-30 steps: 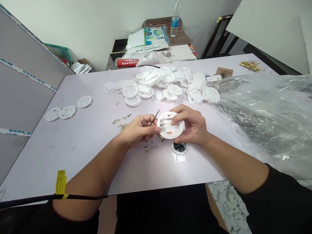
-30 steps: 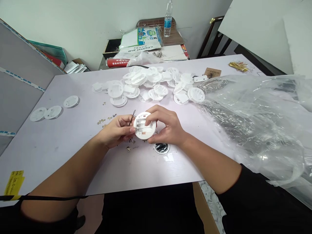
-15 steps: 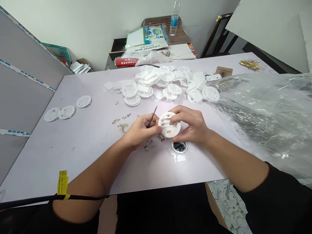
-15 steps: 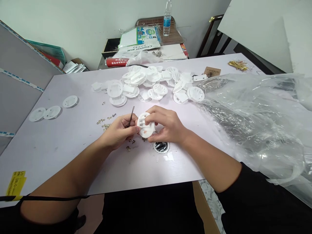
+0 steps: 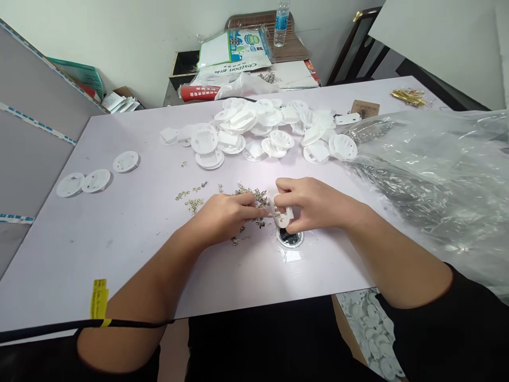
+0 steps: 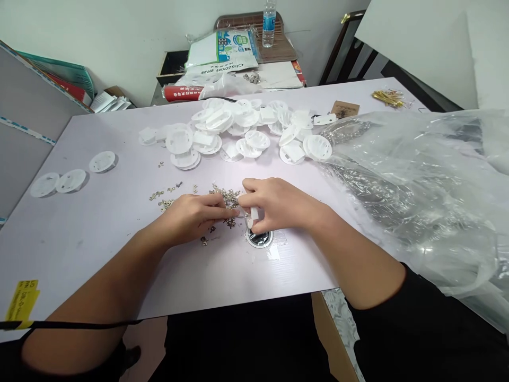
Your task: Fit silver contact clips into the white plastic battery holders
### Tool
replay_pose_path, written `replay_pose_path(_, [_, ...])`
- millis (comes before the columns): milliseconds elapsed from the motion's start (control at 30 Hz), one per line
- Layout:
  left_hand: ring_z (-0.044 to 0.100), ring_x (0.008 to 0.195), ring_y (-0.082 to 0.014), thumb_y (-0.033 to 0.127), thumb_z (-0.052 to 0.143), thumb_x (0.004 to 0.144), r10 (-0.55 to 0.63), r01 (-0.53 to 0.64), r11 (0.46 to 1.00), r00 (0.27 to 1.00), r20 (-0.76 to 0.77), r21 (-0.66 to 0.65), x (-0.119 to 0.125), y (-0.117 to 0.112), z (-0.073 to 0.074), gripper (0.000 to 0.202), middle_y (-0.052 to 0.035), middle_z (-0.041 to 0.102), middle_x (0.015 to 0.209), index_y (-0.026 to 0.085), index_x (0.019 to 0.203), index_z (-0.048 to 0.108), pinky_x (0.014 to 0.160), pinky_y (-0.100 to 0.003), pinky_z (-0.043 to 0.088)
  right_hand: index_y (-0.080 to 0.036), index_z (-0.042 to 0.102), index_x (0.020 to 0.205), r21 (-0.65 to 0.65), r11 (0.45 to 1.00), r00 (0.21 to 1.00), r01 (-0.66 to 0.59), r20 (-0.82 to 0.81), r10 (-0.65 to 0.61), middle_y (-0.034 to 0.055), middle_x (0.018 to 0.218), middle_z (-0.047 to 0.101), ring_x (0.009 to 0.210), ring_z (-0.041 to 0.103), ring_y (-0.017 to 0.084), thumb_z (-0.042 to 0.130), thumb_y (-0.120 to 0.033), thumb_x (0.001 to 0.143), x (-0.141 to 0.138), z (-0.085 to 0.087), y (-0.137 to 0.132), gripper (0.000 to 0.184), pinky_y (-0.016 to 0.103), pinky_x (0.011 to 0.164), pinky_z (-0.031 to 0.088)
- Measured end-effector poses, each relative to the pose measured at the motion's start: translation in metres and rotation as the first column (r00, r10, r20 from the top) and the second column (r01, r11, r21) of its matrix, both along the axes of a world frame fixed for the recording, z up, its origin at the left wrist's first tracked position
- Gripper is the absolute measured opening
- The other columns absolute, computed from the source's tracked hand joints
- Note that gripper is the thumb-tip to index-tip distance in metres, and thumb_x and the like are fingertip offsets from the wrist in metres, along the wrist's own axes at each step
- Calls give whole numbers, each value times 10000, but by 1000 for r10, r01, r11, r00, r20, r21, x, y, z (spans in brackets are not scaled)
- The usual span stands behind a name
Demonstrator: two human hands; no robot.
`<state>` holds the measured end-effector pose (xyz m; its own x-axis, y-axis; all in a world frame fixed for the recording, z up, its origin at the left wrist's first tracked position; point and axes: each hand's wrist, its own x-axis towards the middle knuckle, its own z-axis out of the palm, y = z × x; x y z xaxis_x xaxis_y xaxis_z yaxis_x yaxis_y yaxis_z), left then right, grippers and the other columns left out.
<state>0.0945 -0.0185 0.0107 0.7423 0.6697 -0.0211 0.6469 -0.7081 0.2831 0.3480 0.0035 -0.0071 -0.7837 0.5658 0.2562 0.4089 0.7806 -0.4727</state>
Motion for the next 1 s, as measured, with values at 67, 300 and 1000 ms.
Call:
replay_pose_path(67, [436, 586, -108, 24, 431, 842, -9, 10, 999, 1000, -17, 40, 1, -1, -3, 593, -10, 637, 829, 367, 1239, 707, 521, -258, 256, -180, 446, 669, 1, 1000, 1000, 4, 5, -4, -34, 756, 340, 565, 259, 66, 669, -144, 631, 0, 1, -1, 229, 253, 529, 208])
replay_pose_path(300, [455, 596, -100, 12, 424, 793, -14, 12, 997, 1000, 25, 78, 4, -1, -7, 609, -9, 651, 828, 341, 1203, 732, 498, -246, 261, -179, 431, 665, 12, 1000, 1000, 18, 1, -18, -35, 746, 323, 562, 225, 65, 672, -154, 629, -3, 1, -2, 244, 262, 527, 192])
replay_pose_path(1000, [380, 535, -93, -26, 469, 699, -56, 60, 966, 998, -23, 252, 4, -3, -12, 620, 21, 617, 802, 334, 1132, 728, 443, -254, 172, -170, 471, 671, -61, 998, 999, 34, 31, -32, -37, 745, 336, 551, 274, 56, 660, -188, 632, -5, 4, -2, 193, 239, 526, 196])
